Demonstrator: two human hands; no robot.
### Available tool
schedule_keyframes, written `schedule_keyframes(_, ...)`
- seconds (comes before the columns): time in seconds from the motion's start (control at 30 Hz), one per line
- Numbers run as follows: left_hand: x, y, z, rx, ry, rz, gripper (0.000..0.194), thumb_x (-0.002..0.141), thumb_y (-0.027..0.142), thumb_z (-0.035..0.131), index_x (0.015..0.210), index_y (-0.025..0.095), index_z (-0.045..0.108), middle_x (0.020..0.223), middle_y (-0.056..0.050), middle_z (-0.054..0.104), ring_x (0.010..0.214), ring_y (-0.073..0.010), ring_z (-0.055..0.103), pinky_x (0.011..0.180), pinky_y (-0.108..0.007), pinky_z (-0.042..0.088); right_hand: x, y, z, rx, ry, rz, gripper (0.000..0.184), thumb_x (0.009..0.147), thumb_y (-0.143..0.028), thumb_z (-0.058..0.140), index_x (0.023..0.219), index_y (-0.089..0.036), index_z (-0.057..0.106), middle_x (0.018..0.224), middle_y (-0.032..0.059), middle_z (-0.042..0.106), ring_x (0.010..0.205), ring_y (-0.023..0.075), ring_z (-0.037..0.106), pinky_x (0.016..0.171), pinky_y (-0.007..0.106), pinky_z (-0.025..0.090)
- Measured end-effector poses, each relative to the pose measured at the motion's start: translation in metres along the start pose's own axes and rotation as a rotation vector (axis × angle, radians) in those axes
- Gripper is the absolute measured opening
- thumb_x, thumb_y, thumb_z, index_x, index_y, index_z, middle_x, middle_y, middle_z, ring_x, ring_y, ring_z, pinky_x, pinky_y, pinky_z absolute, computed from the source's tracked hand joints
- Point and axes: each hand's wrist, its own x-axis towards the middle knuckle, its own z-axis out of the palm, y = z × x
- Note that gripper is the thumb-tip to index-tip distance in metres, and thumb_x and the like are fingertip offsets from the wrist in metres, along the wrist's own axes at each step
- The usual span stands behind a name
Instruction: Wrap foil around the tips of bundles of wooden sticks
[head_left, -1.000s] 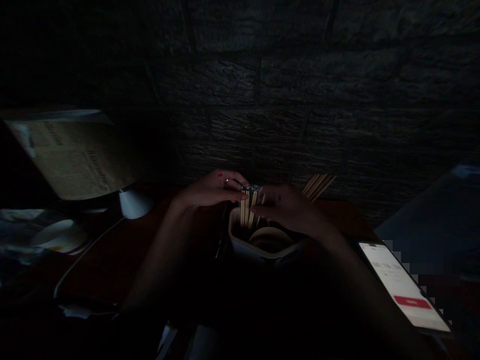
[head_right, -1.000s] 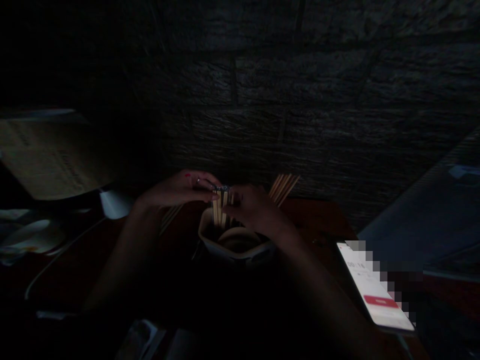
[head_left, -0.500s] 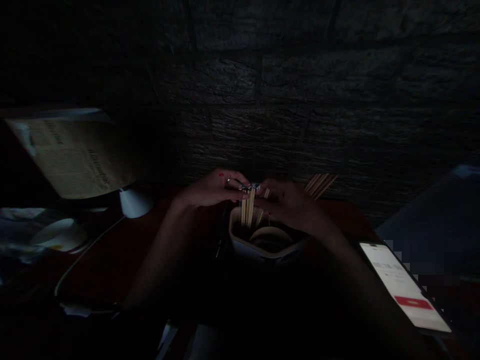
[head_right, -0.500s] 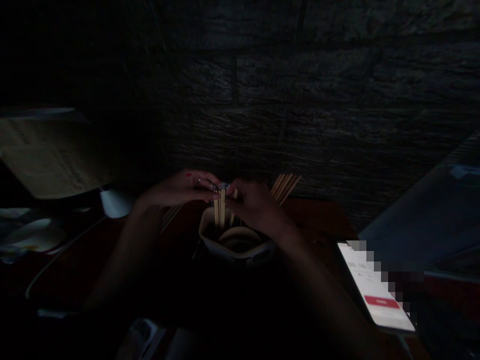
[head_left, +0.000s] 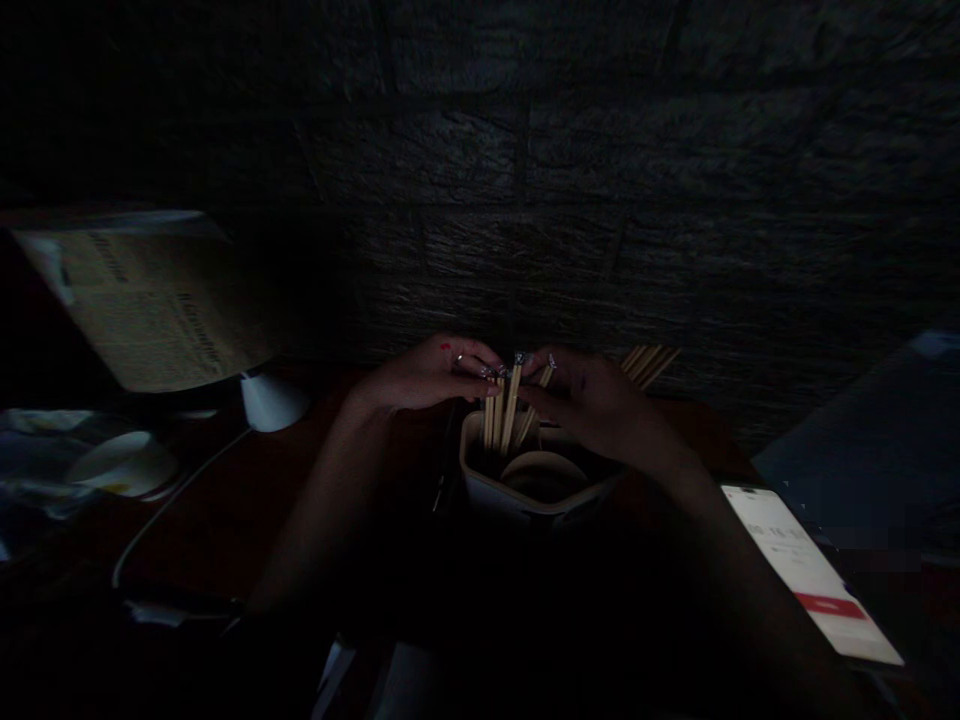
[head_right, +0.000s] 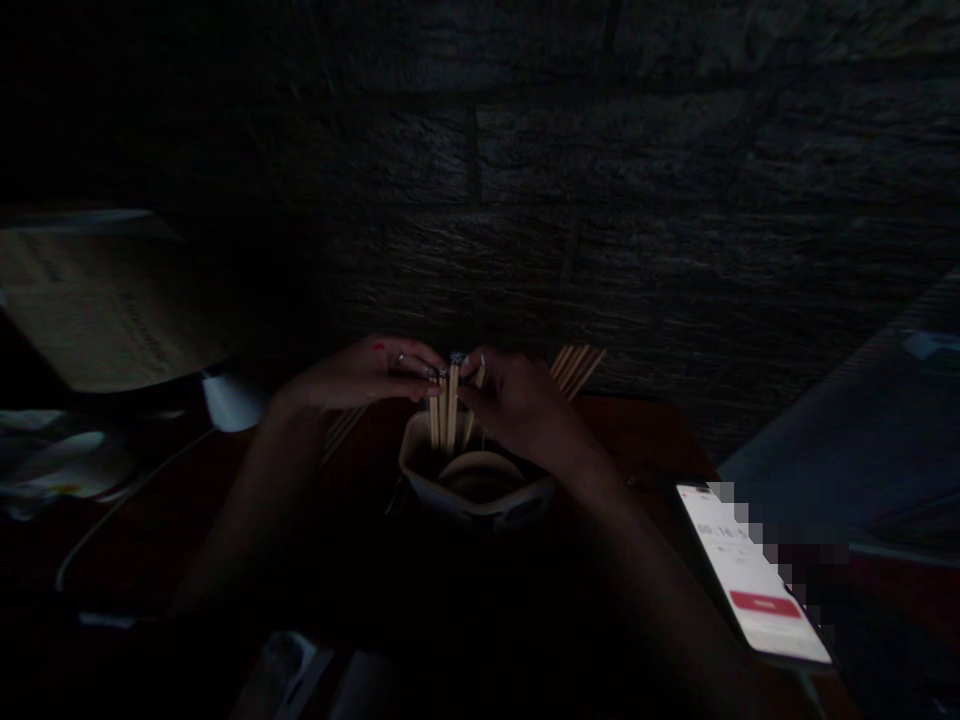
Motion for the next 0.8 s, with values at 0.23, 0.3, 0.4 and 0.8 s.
schedule_keyframes(0.23, -0.001, 0.002, 0.001, 0.013, 0.008, 0.015, 0.025, 0.073, 0.013, 0.077, 0.095, 0.012, 0.068, 0.079, 0.0, 0.072, 0.068, -0.0085, 0.064, 0.063, -0.019, 0.049, 0.003, -0.001, 0.007, -0.026, -0.027, -0.002, 0.011, 0.086, -0.022, 0.061, 0.094, -0.016, 0.066, 0.074, 0.0005, 0.064, 0.06, 0.0122, 0.053, 0.059, 0.025, 0.037)
schedule_keyframes(0.3, -0.002, 0.004, 0.001, 0.003, 0.011, 0.005, 0.023, 0.073, 0.012, 0.076, 0.095, 0.012, 0.068, 0.078, 0.0, 0.071, 0.069, -0.0086, 0.063, 0.063, -0.02, 0.05, 0.003, -0.001, 0.006, -0.022, -0.026, -0.005, 0.012, 0.087, -0.023, 0.061, 0.096, -0.017, 0.066, 0.073, 0.0001, 0.064, 0.059, 0.0122, 0.052, 0.058, 0.026, 0.037)
schedule_keyframes(0.4, -0.003, 0.005, 0.001, -0.008, 0.001, 0.0, 0.021, 0.074, 0.013, 0.076, 0.094, 0.012, 0.068, 0.078, 0.0, 0.07, 0.068, -0.0087, 0.062, 0.063, -0.02, 0.05, 0.001, 0.0, 0.002, 0.021, -0.018, -0.018, 0.015, 0.088, -0.027, 0.06, 0.098, -0.018, 0.066, 0.074, 0.0002, 0.064, 0.061, 0.013, 0.053, 0.058, 0.026, 0.038)
schedule_keyframes(0.8, -0.002, 0.002, -0.002, 0.032, -0.009, 0.013, 0.025, 0.075, 0.016, 0.076, 0.097, 0.01, 0.068, 0.078, -0.001, 0.071, 0.069, -0.0091, 0.064, 0.062, -0.019, 0.051, -0.001, -0.001, -0.005, 0.091, 0.052, 0.015, 0.02, 0.088, -0.031, 0.062, 0.104, -0.019, 0.065, 0.087, 0.0041, 0.069, 0.073, 0.018, 0.062, 0.064, 0.029, 0.045)
